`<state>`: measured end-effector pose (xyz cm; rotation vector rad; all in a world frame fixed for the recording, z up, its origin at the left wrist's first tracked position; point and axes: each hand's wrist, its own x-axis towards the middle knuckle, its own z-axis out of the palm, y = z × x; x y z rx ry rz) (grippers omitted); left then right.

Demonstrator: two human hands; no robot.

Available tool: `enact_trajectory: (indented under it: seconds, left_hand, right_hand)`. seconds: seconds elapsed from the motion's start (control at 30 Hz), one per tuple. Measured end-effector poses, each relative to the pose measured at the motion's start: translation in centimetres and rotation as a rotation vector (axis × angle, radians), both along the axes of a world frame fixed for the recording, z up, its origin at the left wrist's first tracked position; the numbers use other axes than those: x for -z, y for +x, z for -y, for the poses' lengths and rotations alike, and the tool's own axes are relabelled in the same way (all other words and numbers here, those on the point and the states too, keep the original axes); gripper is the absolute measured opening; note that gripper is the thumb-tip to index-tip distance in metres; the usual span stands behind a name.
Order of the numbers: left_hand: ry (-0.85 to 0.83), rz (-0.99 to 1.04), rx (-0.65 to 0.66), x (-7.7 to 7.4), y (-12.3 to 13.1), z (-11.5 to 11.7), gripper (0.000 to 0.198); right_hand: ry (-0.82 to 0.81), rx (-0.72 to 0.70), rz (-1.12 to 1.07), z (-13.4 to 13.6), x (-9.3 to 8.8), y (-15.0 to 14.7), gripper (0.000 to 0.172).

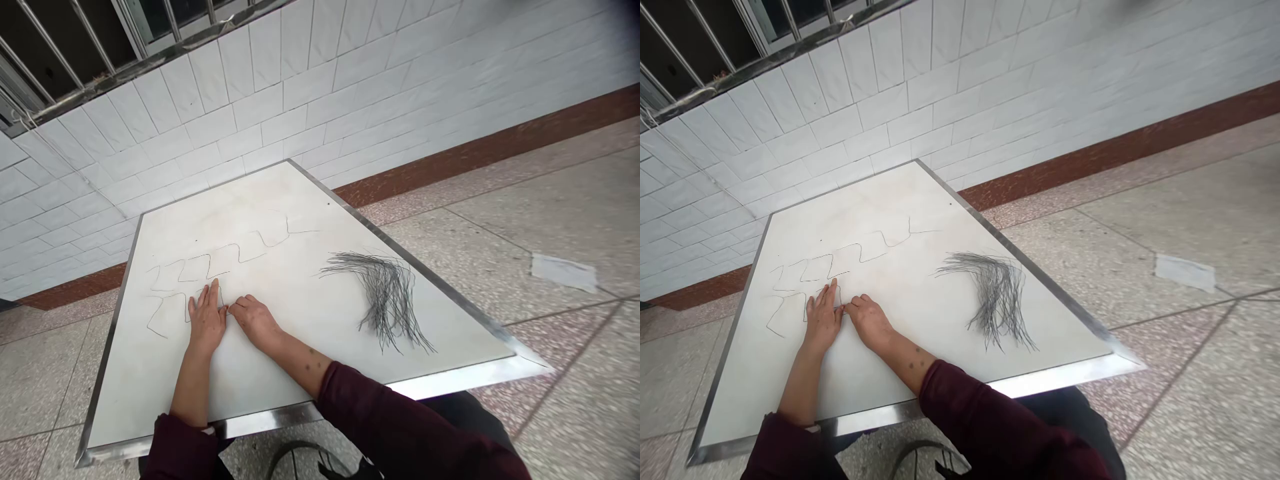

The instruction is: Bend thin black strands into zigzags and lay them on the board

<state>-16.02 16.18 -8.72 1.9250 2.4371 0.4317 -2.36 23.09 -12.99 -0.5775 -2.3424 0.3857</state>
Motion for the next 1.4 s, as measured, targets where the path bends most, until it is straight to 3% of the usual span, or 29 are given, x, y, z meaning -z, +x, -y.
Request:
enact_trajectory:
  seconds: [0.6,0.83,0.93,1.1,1.2,1.3,1.4]
  left_hand:
    - [0.075,0.047,0.020,-0.2,0.1,0.0,0.054]
    - [0.155,0.100,0.006,0.0,-0.2,-0.1,0.053]
    - [0.259,0.148,-0.065,-0.2,-0.4,-0.1,0.051]
    - [0.572,0.284,-0.277,-0.9,-0.7,0.2,0.048]
    - [0.706,0.385,-0.369,-1.4,-0.6,0.5,0.044]
    - [0.700,0.426,-0.420,-1.6,0.0,1.4,0.041]
    - [0.582,0.421,-0.377,-1.4,1.8,3.6,0.039]
  right_hand:
    - [-0.032,-0.098,-0.089,-0.5,-0.4,0.4,0.027]
    - [-0.075,-0.091,-0.251,-0.2,-1.3,0.7,0.024]
    - [-0.153,-0.013,-0.348,-0.5,-2.2,1.1,0.026]
    - [-0.430,0.205,-0.472,-1.5,-3.7,2.0,0.025]
    - [-0.570,0.267,-0.492,-1.9,-4.0,2.2,0.030]
    - [-0.638,0.289,-0.501,-2.2,-4.1,2.3,0.034]
    - [-0.664,0.292,-0.530,-2.5,-4.2,2.5,0.036]
